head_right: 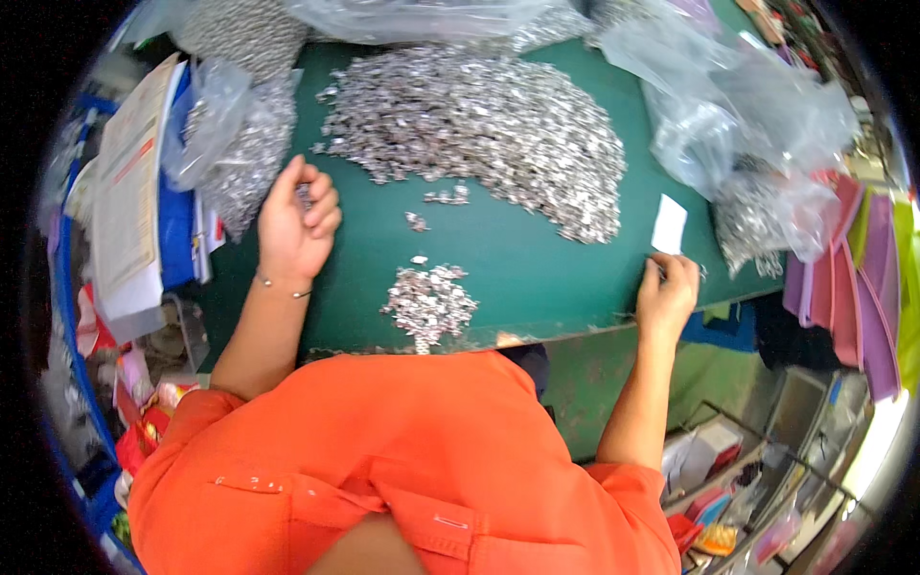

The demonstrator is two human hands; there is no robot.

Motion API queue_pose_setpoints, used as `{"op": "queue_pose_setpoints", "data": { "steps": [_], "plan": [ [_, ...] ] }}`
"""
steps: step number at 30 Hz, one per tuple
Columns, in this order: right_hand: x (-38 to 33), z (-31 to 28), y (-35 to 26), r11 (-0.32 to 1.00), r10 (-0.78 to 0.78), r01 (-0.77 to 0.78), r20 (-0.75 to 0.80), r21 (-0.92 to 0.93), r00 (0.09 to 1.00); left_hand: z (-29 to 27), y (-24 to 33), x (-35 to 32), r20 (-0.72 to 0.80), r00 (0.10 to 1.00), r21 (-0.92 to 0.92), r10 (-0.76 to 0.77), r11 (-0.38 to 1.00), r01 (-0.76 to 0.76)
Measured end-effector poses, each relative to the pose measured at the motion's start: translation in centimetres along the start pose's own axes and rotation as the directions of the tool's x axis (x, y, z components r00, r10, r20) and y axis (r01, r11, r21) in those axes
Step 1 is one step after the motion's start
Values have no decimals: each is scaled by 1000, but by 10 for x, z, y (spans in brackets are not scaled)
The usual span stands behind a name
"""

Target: The person sits at a green workbench and sorts small silver metal pieces by hand. They pick up individual items from a large pile, inspect them, and place them into a smaller pile, occasionally transferring handfuls between piles.

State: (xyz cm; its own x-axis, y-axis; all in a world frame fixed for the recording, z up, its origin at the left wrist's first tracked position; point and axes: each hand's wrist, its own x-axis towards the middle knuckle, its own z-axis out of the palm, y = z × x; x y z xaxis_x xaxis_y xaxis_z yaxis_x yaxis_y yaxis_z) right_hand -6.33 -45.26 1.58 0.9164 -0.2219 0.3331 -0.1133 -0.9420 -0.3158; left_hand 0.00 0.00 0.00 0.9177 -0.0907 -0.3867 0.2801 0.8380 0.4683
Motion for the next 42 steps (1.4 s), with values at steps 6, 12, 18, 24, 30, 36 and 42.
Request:
{"op": "queue_pose_setpoints", "data": {
  "steps": [6,12,18,24,30,36,42],
  "plan": [
    [6,36,-170,754,-478,396,24,523,878,6,9,-3,-48,997,74,66,995,-63],
    [2,78,-217,561,-692,511,29,651,722,8,7,-3,-52,996,86,68,994,-64],
    [10,53,-190,558,-666,374,131,740,735,5,6,-3,-37,998,52,48,998,-46],
    [0,56,-195,651,-497,229,178,724,849,7,7,-3,-42,997,63,57,997,-54],
    [-6,64,-198,651,-598,385,130,654,791,10,7,-5,-61,996,85,66,995,-61],
    [-2,55,-196,546,-669,316,176,776,722,11,5,-5,-80,995,68,51,997,-46],
    [9,81,-230,522,-736,554,14,648,677,8,6,-4,-63,996,69,60,996,-56]
  ]
}}
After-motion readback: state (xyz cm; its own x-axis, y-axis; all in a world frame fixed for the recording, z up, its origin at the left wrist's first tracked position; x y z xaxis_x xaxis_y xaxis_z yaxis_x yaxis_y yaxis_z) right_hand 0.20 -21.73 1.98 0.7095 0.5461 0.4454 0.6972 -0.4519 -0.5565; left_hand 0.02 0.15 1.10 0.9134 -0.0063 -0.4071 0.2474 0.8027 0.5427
